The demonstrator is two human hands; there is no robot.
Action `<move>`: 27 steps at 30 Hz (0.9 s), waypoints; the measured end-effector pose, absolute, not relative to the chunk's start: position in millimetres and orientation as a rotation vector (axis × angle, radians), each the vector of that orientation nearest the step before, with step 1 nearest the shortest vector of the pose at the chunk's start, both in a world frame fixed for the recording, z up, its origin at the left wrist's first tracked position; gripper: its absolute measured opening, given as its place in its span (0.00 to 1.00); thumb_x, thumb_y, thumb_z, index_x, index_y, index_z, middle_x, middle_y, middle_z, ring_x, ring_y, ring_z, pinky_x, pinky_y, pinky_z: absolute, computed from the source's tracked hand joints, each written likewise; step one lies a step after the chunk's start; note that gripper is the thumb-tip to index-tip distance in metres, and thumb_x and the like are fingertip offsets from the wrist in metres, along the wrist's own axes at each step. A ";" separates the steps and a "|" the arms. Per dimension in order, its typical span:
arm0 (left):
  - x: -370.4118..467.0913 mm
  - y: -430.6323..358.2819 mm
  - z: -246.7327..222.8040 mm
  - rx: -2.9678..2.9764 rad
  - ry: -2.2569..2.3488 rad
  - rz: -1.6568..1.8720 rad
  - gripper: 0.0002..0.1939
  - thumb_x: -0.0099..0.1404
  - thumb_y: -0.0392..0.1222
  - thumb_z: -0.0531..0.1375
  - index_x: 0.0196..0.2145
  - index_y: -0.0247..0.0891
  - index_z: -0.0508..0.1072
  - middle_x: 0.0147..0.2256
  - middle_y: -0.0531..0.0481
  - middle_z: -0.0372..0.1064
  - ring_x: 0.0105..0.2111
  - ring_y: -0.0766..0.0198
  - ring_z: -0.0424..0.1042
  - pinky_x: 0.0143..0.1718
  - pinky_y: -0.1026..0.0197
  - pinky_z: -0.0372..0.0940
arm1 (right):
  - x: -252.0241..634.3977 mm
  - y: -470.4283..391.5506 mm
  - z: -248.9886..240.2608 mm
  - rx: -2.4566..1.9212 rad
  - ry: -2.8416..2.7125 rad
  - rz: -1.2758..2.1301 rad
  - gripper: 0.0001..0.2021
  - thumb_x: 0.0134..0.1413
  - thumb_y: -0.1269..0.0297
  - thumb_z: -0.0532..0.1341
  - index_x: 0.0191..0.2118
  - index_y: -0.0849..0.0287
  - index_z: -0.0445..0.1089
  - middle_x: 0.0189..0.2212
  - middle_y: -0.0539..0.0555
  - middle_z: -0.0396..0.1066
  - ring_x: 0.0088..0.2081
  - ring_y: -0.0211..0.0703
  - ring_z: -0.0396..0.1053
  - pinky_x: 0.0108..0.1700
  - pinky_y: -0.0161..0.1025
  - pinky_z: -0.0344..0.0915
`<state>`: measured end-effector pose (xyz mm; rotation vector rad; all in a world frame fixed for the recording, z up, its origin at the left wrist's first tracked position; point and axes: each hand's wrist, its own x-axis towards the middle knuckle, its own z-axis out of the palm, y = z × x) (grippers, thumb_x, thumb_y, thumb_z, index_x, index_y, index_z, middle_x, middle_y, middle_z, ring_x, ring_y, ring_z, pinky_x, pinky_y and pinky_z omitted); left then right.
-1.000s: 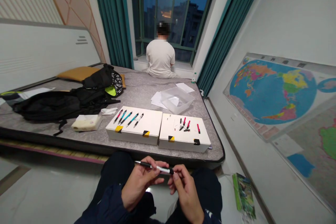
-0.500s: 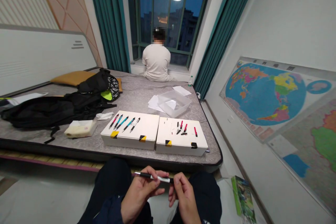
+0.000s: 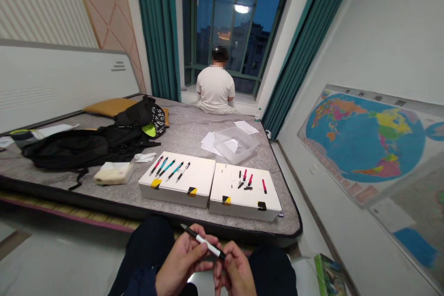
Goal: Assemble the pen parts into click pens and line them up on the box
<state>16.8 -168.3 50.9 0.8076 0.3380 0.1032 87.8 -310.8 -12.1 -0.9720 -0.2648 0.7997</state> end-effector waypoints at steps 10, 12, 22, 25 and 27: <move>37.0 -125.0 49.3 0.691 0.485 0.241 0.18 0.58 0.41 0.71 0.37 0.38 0.65 0.41 0.44 0.79 0.33 0.58 0.81 0.38 0.58 0.73 | 111.0 -250.8 13.7 -0.872 -0.197 0.804 0.27 0.48 0.40 0.66 0.41 0.61 0.71 0.28 0.54 0.72 0.27 0.40 0.72 0.22 0.33 0.69; 44.8 -110.4 47.6 0.693 0.505 0.273 0.17 0.59 0.41 0.70 0.39 0.38 0.66 0.43 0.43 0.78 0.37 0.56 0.81 0.36 0.60 0.73 | 119.6 -234.8 21.3 -0.890 -0.189 0.789 0.25 0.47 0.45 0.69 0.43 0.60 0.71 0.29 0.54 0.72 0.29 0.41 0.72 0.25 0.33 0.70; 40.7 -34.3 18.9 1.148 0.626 0.076 0.26 0.54 0.57 0.68 0.43 0.36 0.72 0.40 0.39 0.80 0.31 0.54 0.82 0.24 0.64 0.69 | 273.2 -95.9 33.0 -1.594 -0.247 0.796 0.19 0.51 0.49 0.67 0.27 0.61 0.65 0.20 0.45 0.65 0.18 0.29 0.61 0.19 0.26 0.58; 41.9 8.4 11.3 1.598 0.633 0.304 0.20 0.61 0.58 0.60 0.38 0.36 0.72 0.34 0.40 0.81 0.31 0.53 0.81 0.26 0.59 0.72 | 308.6 -43.0 14.7 -1.742 -0.223 0.881 0.15 0.58 0.57 0.64 0.27 0.63 0.67 0.19 0.46 0.65 0.17 0.29 0.61 0.18 0.27 0.58; 48.9 48.3 9.6 1.716 0.696 0.443 0.17 0.62 0.54 0.61 0.39 0.37 0.73 0.37 0.42 0.80 0.38 0.52 0.79 0.37 0.55 0.73 | 320.7 -15.1 -0.1 -1.821 -0.208 0.925 0.12 0.63 0.60 0.61 0.32 0.64 0.69 0.23 0.46 0.68 0.19 0.30 0.63 0.20 0.28 0.62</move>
